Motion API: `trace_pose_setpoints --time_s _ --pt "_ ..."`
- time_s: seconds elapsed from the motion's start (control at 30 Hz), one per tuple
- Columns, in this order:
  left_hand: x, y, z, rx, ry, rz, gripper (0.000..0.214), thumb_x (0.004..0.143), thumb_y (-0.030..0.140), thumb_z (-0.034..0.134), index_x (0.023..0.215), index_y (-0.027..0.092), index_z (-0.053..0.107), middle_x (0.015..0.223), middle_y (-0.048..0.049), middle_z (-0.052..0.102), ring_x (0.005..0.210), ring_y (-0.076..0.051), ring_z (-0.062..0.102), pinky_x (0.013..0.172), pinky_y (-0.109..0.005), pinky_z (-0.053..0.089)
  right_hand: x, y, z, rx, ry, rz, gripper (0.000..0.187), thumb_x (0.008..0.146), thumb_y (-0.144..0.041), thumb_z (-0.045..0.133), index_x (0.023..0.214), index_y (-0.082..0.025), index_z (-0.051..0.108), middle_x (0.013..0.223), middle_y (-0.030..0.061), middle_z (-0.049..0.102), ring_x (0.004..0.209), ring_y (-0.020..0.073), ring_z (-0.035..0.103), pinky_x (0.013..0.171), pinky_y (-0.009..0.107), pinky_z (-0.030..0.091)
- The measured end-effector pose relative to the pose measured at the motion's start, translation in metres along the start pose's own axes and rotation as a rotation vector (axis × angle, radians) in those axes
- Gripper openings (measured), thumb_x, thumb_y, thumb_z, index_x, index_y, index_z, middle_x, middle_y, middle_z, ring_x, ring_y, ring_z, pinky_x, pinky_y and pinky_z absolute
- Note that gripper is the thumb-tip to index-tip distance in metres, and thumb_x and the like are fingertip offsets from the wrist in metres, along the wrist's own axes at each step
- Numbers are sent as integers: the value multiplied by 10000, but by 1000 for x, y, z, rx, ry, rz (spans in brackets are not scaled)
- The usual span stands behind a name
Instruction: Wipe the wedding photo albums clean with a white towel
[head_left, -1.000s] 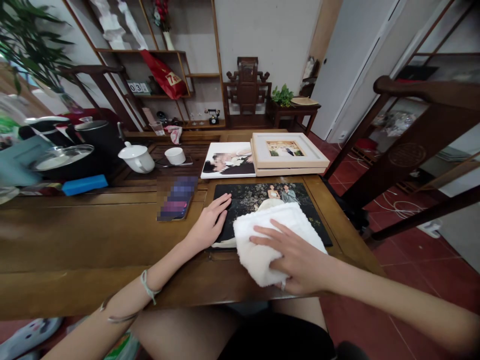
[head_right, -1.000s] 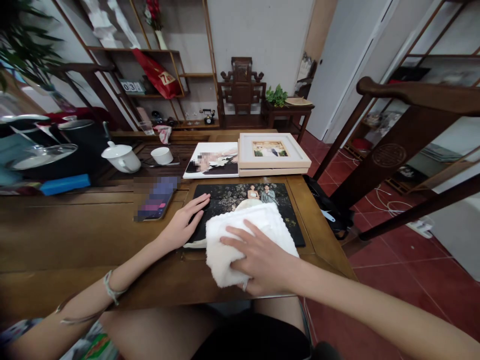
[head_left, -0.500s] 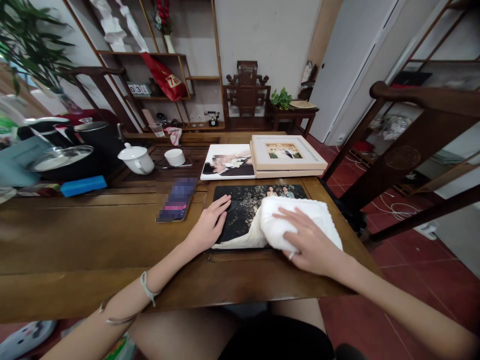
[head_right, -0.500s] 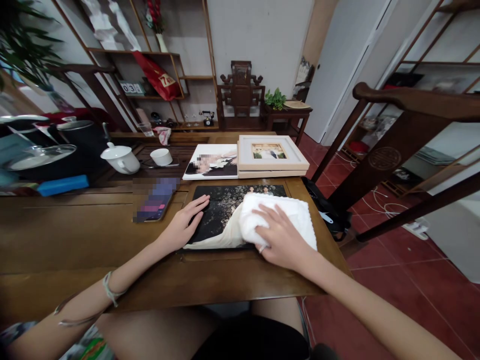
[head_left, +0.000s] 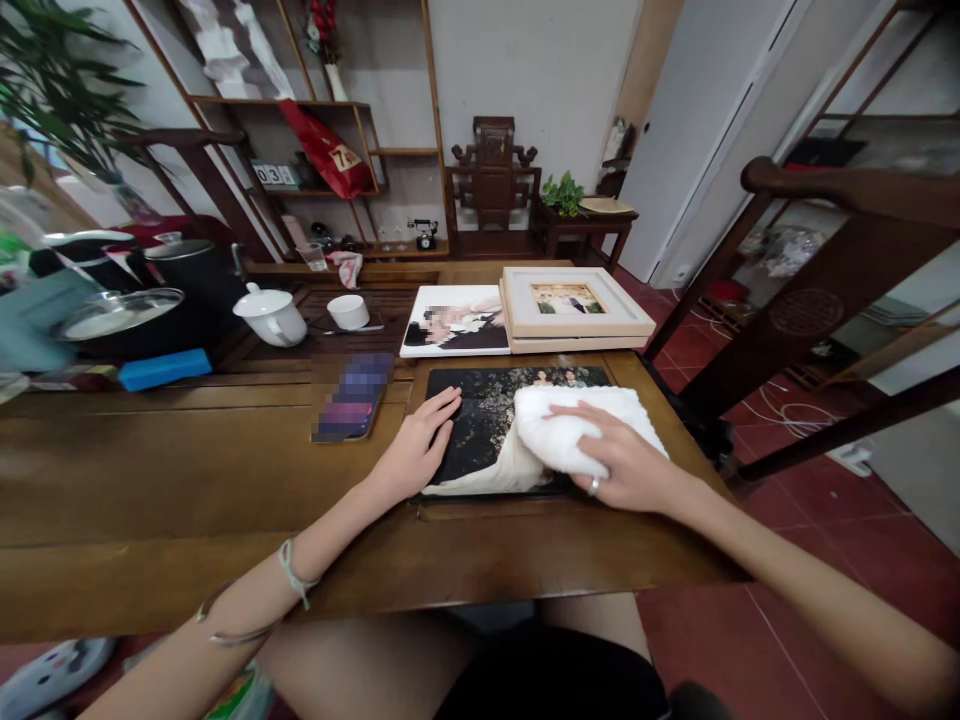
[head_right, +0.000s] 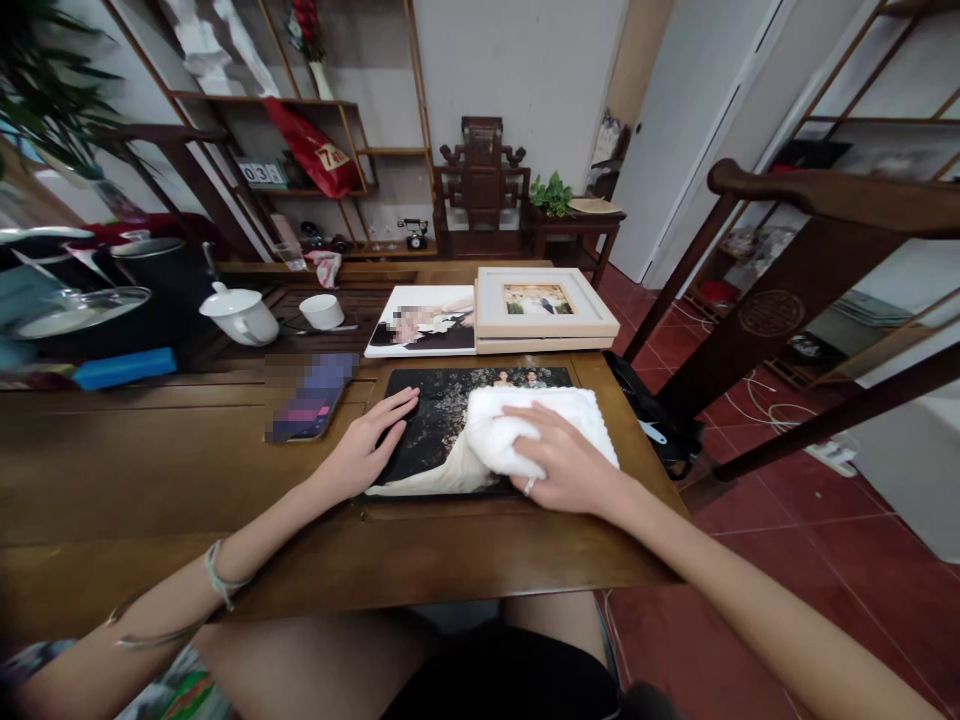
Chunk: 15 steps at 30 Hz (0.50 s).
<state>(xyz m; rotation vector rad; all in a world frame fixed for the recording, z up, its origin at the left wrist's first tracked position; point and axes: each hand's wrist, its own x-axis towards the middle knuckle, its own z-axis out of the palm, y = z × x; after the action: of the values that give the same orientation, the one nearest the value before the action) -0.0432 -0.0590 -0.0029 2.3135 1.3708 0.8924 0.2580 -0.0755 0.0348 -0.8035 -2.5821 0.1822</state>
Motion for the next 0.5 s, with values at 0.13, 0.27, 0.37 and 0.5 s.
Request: trace_pose_setpoints --time_s 0.13,0.27,0.37,0.5 --pt "0 -1 0 3 -7 -3 423 952 293 336 1278 117 541 1408 -128 475 1337 -236 397 1124 -470 308 17 40 -8 -92 -41 62 97 792 -235 554 722 -171 574 1206 188 592 1154 316 523 923 455 444" --pt "-1 -2 1 5 -11 0 432 952 287 336 1281 92 535 1411 -139 468 1343 -229 388 1129 -450 305 33 69 -9 -143 -52 92 98 800 -235 543 758 -162 592 1000 155 643 985 290 583 818 403 472" --pt "-1 -3 1 3 -6 4 425 953 281 334 1284 102 532 1412 -130 469 1342 -222 390 1131 -448 302 40 74 -6 -155 -44 98 98 790 -230 545 730 -167 590 884 132 650 993 302 579 826 420 468" --pt "-1 -3 1 11 -6 8 422 953 276 333 1283 107 534 1411 -128 471 1339 -224 394 1127 -448 309 33 50 -2 -122 -50 65 76 745 -211 579 717 -151 616 1171 201 601 1180 334 499 982 499 384"
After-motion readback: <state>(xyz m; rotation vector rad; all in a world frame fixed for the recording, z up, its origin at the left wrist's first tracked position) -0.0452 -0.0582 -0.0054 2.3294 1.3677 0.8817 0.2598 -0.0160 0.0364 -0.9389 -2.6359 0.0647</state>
